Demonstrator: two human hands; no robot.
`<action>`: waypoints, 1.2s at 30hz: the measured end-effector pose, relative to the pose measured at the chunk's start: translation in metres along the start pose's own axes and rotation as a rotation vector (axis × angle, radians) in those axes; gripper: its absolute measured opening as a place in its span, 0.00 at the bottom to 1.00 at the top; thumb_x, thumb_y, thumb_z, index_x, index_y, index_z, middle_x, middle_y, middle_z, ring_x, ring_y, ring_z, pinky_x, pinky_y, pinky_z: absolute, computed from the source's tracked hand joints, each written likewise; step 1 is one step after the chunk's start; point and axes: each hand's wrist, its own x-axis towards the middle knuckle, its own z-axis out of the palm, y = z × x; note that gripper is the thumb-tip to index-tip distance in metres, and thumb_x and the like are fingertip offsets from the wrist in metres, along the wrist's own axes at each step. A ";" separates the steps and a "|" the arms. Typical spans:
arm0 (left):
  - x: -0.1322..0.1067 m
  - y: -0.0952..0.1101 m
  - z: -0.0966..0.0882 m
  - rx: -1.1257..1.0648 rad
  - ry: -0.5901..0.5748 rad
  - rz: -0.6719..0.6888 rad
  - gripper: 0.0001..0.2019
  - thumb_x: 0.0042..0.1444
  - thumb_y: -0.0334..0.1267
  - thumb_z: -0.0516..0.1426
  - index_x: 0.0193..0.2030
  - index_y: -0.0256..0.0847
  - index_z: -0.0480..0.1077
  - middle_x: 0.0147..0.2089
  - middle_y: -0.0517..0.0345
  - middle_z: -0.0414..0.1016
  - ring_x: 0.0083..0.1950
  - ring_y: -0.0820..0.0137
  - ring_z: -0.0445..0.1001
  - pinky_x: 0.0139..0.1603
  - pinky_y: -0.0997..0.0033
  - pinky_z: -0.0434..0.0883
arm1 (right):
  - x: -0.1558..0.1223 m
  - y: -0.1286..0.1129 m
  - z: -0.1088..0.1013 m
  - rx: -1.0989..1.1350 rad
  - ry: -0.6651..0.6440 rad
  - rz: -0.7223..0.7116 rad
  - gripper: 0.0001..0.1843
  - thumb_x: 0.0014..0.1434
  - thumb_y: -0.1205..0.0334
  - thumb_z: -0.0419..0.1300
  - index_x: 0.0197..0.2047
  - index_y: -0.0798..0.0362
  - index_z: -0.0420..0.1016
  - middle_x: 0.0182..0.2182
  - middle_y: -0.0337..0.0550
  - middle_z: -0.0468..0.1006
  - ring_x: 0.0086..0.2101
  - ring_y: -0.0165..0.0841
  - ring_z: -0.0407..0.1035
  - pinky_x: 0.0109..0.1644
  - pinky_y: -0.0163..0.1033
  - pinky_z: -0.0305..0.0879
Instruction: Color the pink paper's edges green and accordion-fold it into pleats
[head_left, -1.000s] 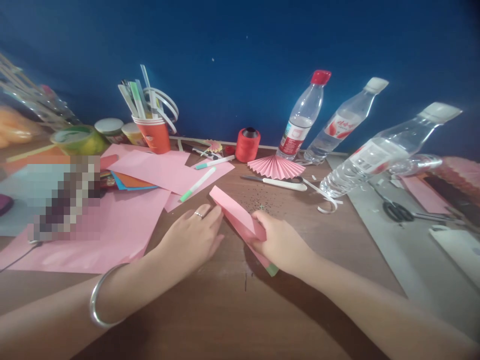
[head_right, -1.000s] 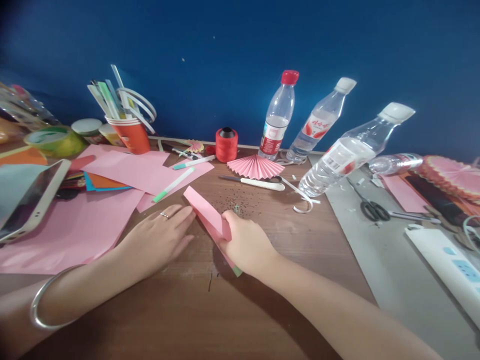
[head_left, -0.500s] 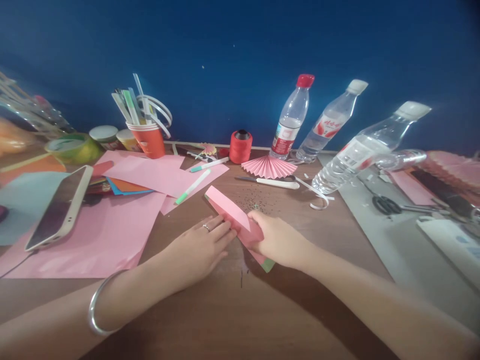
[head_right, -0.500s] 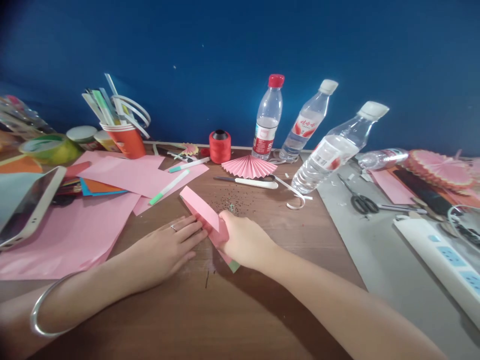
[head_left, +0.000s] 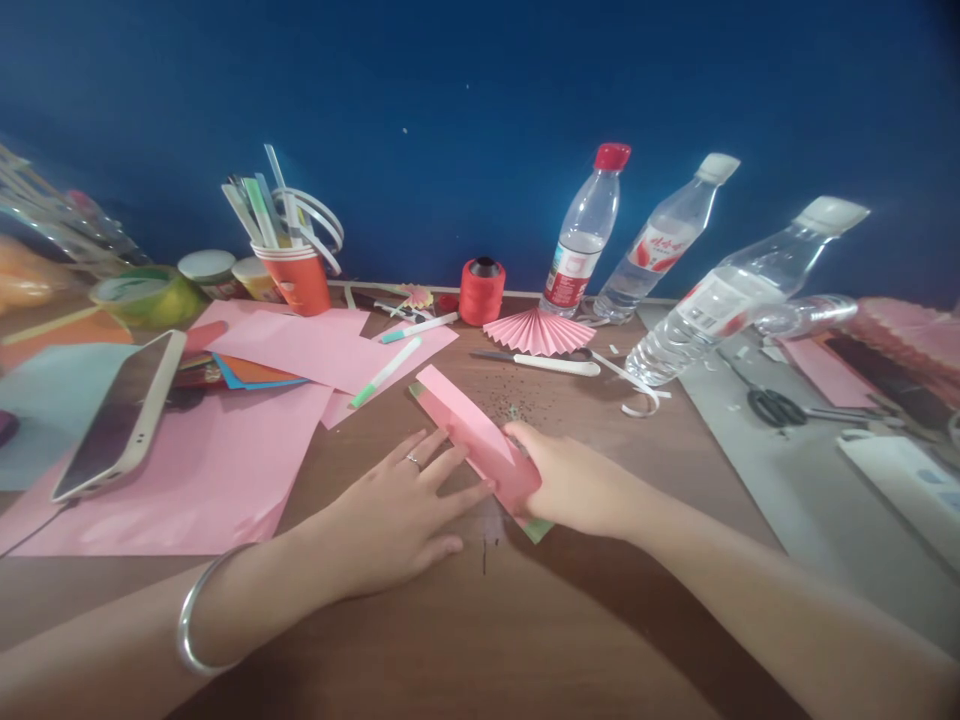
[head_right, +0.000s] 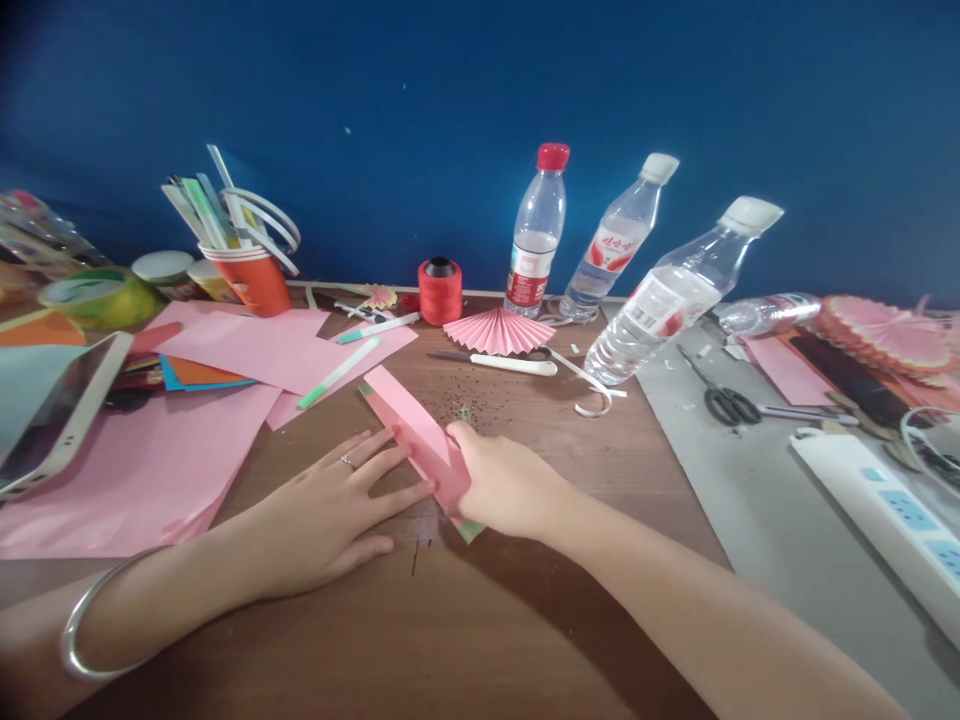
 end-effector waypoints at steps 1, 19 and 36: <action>0.001 0.001 0.000 -0.014 0.005 0.006 0.27 0.58 0.48 0.55 0.63 0.52 0.55 0.65 0.52 0.58 0.66 0.54 0.53 0.63 0.49 0.51 | 0.000 0.001 0.000 0.004 -0.006 -0.001 0.35 0.41 0.63 0.64 0.55 0.44 0.60 0.36 0.41 0.77 0.31 0.37 0.71 0.26 0.33 0.52; 0.007 0.012 -0.011 -0.056 -0.045 0.057 0.23 0.59 0.47 0.52 0.62 0.51 0.57 0.60 0.58 0.65 0.62 0.58 0.59 0.62 0.49 0.48 | -0.001 0.002 -0.005 -0.021 -0.021 -0.085 0.26 0.44 0.62 0.62 0.49 0.47 0.63 0.35 0.40 0.77 0.30 0.35 0.70 0.26 0.33 0.52; 0.005 0.024 -0.015 -0.016 -0.031 0.022 0.23 0.58 0.43 0.52 0.61 0.52 0.58 0.59 0.55 0.65 0.61 0.57 0.60 0.60 0.50 0.53 | -0.007 0.004 0.000 -0.140 0.010 -0.182 0.26 0.46 0.56 0.62 0.49 0.47 0.60 0.34 0.41 0.77 0.29 0.37 0.70 0.26 0.34 0.51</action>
